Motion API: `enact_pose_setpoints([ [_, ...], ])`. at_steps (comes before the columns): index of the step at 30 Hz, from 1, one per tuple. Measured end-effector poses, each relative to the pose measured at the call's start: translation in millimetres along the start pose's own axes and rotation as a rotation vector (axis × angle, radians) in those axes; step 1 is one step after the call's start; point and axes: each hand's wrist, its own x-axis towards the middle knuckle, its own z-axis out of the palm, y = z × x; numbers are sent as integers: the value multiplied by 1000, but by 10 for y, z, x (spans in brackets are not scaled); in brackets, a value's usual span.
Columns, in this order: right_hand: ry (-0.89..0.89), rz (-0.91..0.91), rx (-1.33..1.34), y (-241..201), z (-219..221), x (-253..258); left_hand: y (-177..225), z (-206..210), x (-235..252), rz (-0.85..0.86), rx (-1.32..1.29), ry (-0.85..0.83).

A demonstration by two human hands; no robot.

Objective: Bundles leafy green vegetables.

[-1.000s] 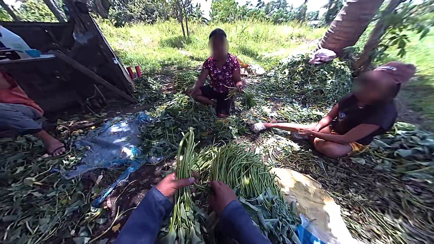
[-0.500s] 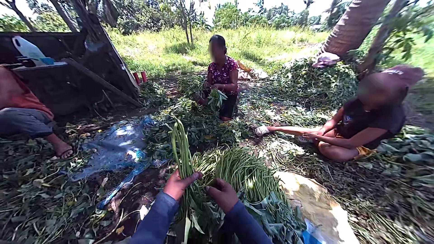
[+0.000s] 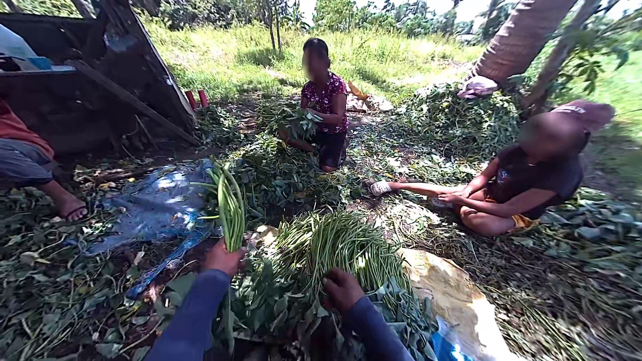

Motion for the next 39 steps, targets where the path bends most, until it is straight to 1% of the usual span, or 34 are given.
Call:
enact_pose_setpoints([
  [1, 98, 23, 28, -18, -126, 69, -4, 47, 53, -43, 65, -48],
  [3, 190, 70, 52, -85, -292, 213, -27, 233, 171, -106, 86, -142],
  [4, 186, 96, 45, -114, -320, 284, -38, 359, 220, -122, 84, -171],
  [6, 109, 147, -39, -106, -278, 433, -44, 609, 295, -118, 183, -189],
  [9, 0, 195, -314, -67, -100, 607, 21, 905, 355, -52, 388, -210],
  [11, -25, 274, -522, -100, 19, 618, 72, 1066, 339, -30, 426, -304],
  [12, 2, 303, -558, -79, 77, 607, 60, 1155, 335, -28, 397, -361],
  [15, 191, 279, -478, 61, 186, 531, 47, 1378, 335, -36, 355, -524],
  [17, 209, 273, -445, 141, 184, 494, 46, 1483, 311, -32, 368, -580],
  [19, 167, 275, -447, 228, 165, 491, 67, 1541, 238, -16, 435, -595],
  [22, 134, 256, -406, 280, 119, 510, 40, 1640, 201, -16, 527, -554],
  [25, 127, 244, -334, 330, 87, 527, -53, 1702, 256, -51, 503, -504],
  [30, 129, 161, -195, 445, 57, 502, -90, 1612, 330, -147, 421, -489],
  [32, 99, 171, -245, 392, 41, 452, -102, 1594, 347, -205, 373, -489],
  [34, 87, 187, -366, 296, 51, 396, -160, 1610, 379, -250, 302, -511],
  [37, 100, 184, -482, 208, 75, 344, -271, 1671, 414, -284, 108, -542],
  [39, 108, 167, -438, 189, 77, 294, -211, 1665, 396, -264, 160, -555],
])
